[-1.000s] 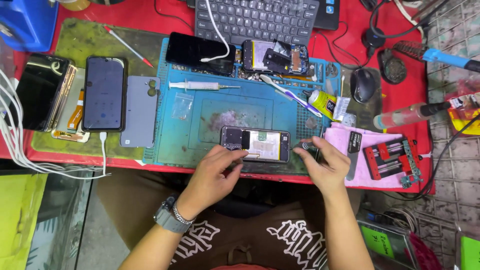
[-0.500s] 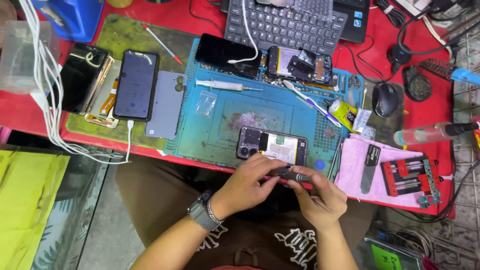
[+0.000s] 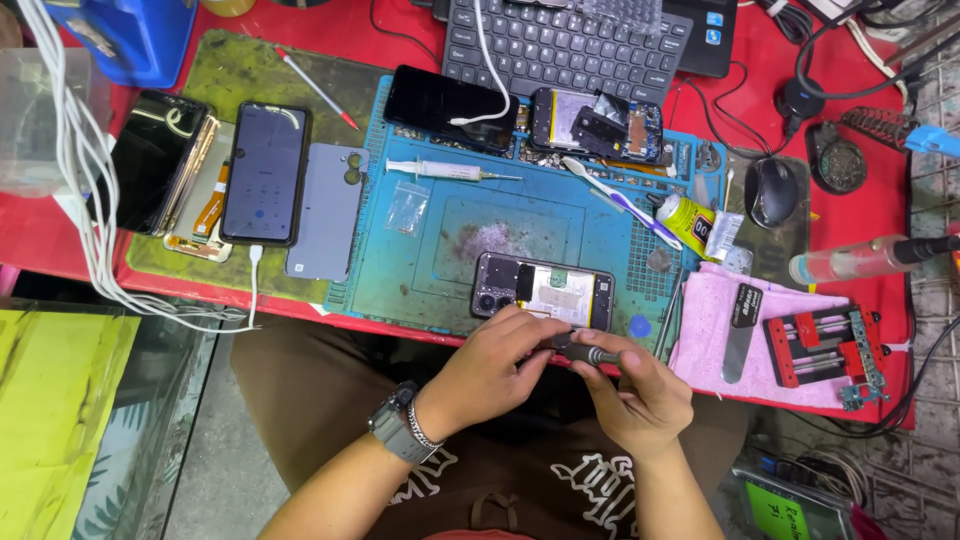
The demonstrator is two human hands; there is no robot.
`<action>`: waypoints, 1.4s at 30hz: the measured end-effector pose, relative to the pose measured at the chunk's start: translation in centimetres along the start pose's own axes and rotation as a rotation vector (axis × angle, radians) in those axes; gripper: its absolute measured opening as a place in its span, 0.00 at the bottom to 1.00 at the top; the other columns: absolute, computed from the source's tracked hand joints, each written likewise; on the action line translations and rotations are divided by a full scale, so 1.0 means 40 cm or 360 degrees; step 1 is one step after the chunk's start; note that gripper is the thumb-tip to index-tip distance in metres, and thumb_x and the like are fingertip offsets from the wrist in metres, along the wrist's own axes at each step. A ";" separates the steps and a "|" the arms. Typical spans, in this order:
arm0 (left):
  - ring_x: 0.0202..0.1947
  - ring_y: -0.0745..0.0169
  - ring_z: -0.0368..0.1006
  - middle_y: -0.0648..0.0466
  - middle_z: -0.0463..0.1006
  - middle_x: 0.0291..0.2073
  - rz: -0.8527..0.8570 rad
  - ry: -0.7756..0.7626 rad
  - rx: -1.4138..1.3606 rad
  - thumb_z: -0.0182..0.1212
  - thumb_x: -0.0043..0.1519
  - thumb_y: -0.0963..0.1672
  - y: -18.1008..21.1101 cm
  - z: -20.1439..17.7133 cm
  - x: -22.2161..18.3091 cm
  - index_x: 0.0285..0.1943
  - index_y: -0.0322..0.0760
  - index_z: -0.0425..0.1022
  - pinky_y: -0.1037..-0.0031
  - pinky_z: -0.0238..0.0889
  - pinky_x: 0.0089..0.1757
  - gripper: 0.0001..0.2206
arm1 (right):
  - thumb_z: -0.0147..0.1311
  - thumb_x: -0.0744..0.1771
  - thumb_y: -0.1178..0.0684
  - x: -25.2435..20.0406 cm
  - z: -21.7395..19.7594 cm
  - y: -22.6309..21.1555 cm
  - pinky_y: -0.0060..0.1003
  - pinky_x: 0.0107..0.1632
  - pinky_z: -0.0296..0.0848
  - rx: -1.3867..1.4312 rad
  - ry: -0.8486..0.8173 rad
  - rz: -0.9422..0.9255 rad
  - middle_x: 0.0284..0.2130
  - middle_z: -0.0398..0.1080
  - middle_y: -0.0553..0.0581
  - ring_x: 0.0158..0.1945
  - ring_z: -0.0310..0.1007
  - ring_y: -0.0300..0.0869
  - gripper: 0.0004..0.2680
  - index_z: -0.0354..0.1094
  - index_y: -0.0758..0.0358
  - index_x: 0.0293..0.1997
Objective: Assembling a mobile phone by installing internal components and attaching the back cover at a repair station.
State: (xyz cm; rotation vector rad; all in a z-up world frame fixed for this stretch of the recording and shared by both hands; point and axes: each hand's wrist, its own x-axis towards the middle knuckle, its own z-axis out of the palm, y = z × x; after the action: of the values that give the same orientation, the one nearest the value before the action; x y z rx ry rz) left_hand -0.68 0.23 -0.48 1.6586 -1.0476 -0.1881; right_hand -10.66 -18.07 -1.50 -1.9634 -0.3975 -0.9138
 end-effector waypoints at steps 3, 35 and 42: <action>0.43 0.49 0.70 0.47 0.77 0.43 0.0047 0.0003 0.0064 0.57 0.65 0.36 0.007 -0.006 0.005 0.59 0.31 0.71 0.64 0.67 0.48 0.14 | 0.62 0.65 0.69 0.007 0.002 -0.001 0.50 0.56 0.88 0.0022 -0.0002 -0.0011 0.46 0.74 0.74 0.49 0.81 0.57 0.29 0.55 0.52 0.73; 0.38 0.45 0.72 0.50 0.70 0.33 -0.0356 0.0266 0.0819 0.52 0.69 0.39 -0.182 -0.150 -0.080 0.43 0.34 0.71 0.63 0.69 0.41 0.03 | 0.65 0.61 0.69 -0.003 -0.086 0.111 0.52 0.38 0.76 -0.0242 0.0078 0.0036 0.34 0.74 0.69 0.33 0.73 0.58 0.14 0.76 0.68 0.50; 0.35 0.55 0.74 0.54 0.76 0.33 -0.0232 0.0491 0.0672 0.61 0.64 0.37 -0.154 -0.153 -0.075 0.47 0.35 0.75 0.70 0.71 0.38 0.05 | 0.60 0.65 0.66 -0.013 -0.102 0.116 0.54 0.49 0.74 -0.0027 -0.0020 0.0155 0.51 0.75 0.74 0.47 0.75 0.58 0.12 0.75 0.62 0.53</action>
State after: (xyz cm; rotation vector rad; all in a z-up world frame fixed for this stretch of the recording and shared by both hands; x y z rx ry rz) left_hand 4.51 6.67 -4.52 2.0667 -0.7641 0.2047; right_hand -10.07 -23.97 -3.37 -1.9866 -0.2994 -0.8458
